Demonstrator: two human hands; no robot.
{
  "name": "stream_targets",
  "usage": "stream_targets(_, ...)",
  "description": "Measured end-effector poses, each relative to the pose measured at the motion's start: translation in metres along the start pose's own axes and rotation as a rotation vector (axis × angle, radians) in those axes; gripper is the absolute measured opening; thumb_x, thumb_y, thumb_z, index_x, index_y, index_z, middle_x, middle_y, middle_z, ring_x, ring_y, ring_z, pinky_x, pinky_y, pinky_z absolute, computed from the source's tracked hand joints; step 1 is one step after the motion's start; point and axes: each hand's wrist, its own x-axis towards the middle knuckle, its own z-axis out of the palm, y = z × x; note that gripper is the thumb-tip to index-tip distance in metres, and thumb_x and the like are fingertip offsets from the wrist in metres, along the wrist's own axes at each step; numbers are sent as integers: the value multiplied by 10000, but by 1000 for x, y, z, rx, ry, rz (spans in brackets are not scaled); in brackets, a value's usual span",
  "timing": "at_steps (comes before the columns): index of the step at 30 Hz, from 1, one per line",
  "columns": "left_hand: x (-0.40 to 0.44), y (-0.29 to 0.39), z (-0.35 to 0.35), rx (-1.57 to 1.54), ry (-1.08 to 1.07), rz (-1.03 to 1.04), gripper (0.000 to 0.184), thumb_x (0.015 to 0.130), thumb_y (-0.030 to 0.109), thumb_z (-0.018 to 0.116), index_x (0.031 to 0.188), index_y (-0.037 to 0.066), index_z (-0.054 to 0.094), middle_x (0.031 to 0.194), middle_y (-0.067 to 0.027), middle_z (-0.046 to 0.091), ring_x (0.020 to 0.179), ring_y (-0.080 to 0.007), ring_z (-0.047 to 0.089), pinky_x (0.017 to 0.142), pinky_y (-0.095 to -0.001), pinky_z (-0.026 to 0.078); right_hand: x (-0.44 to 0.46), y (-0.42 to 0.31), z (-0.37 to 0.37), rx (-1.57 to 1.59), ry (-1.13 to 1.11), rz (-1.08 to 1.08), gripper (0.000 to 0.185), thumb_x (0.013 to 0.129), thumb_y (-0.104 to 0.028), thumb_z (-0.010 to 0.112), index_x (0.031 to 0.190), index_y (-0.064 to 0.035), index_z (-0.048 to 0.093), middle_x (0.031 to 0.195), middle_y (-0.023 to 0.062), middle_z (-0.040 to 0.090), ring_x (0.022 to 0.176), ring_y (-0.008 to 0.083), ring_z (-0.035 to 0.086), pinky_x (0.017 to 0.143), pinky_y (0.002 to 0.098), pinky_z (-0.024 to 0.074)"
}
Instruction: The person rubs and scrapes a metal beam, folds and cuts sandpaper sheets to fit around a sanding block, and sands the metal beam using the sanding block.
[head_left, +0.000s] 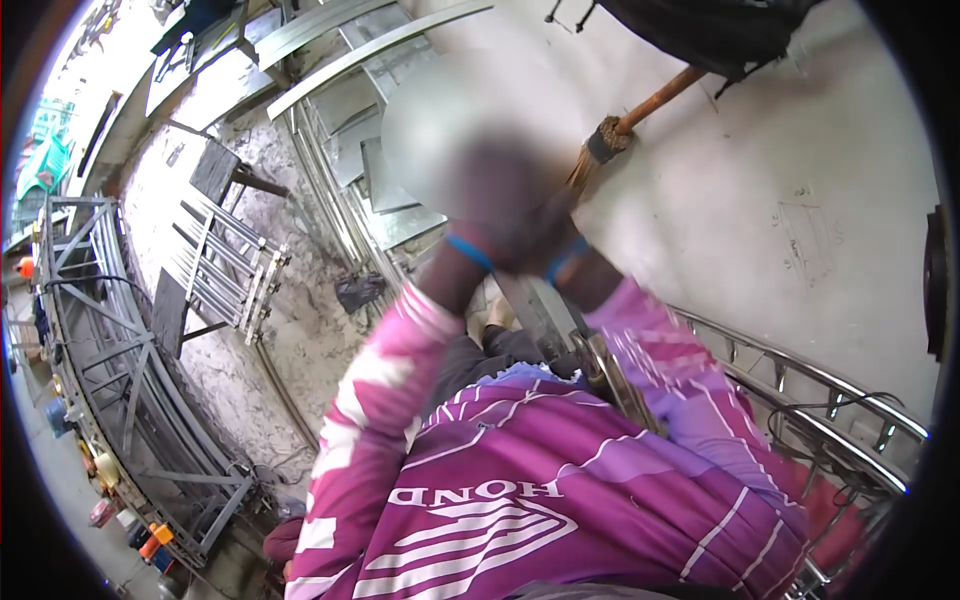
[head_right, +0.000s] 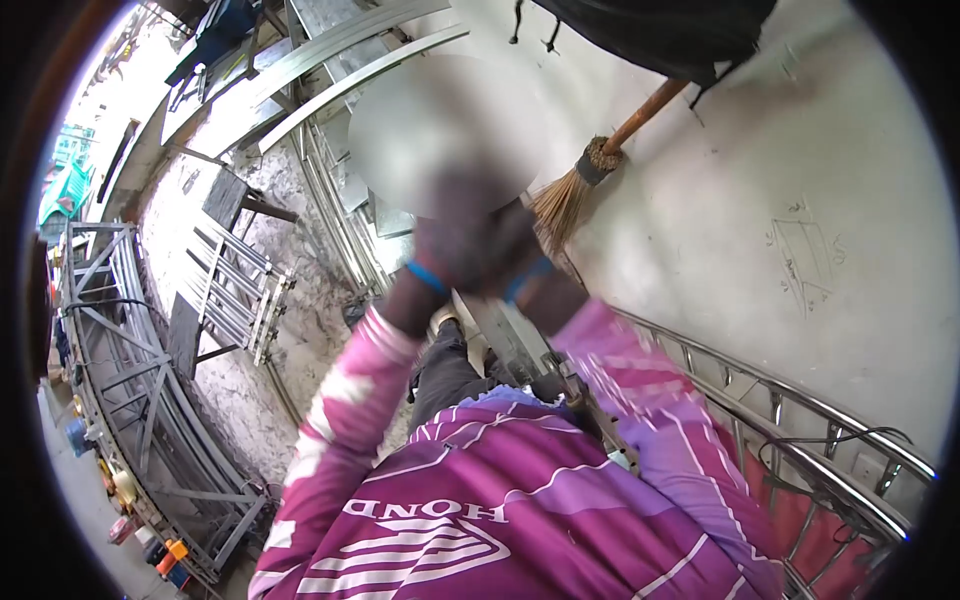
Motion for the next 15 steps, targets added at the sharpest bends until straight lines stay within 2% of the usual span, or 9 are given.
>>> stream_targets(2,-36,48,3,-31,24,4,432,772,474,719,992,102,733,1123,-100,682,1257,-375,496,1111,-578,315,11,0,2,-14,-2,-28,613,953,-454,600,1460,-117,536,1519,155,503,1422,346,425,1195,511,313)
stream_targets(3,-48,65,0,-120,-19,-11,472,765,486,727,1043,104,727,1179,-99,655,1261,-366,482,1125,-579,300,15,1,2,-21,-2,-39,611,956,-453,597,1463,-118,533,1522,153,501,1425,345,422,1198,511,309)
stream_targets(6,-48,57,-7,-161,-45,-6,513,767,500,720,1083,95,724,1258,-124,632,1284,-372,478,1128,-582,297,26,7,3,-40,16,-63,608,965,-449,588,1471,-119,524,1531,147,492,1432,342,415,1209,509,295)
stream_targets(8,-30,17,6,-72,121,-6,534,788,494,697,1153,105,731,1349,-144,614,1323,-399,473,1112,-605,327,26,7,9,-28,40,-60,605,971,-447,582,1477,-120,519,1537,143,487,1437,340,411,1216,508,285)
stream_targets(9,-6,-1,-18,-47,-45,-98,569,803,500,692,1220,114,718,1376,-141,607,1296,-409,503,1091,-597,377,25,6,12,-15,55,-53,604,974,-445,579,1480,-120,516,1540,141,484,1439,339,408,1220,507,281)
stream_targets(11,28,-47,-17,-8,51,-133,623,811,504,701,1285,100,693,1433,-175,570,1246,-389,557,1045,-495,469,19,2,19,15,90,-34,601,981,-443,573,1485,-121,510,1546,136,479,1444,337,404,1227,506,272)
stream_targets(12,42,-56,-23,-49,90,-171,615,813,498,704,1280,99,696,1447,-187,558,1245,-383,558,1045,-472,471,23,1,23,29,98,-25,601,981,-443,573,1485,-121,510,1546,136,479,1444,337,404,1227,506,272)
stream_targets(14,45,-51,-29,-102,74,-143,622,815,498,703,1290,96,688,1447,-187,553,1268,-380,540,1065,-498,452,36,7,25,139,-38,46,582,993,-435,552,1488,-131,510,1552,138,471,1459,340,383,1237,513,248)
stream_targets(15,39,-41,-27,-18,31,-100,631,807,497,706,1292,94,685,1445,-189,549,1288,-386,522,1070,-510,439,24,4,31,30,196,-15,544,984,-416,555,1456,-146,536,1516,130,516,1445,322,407,1236,508,251)
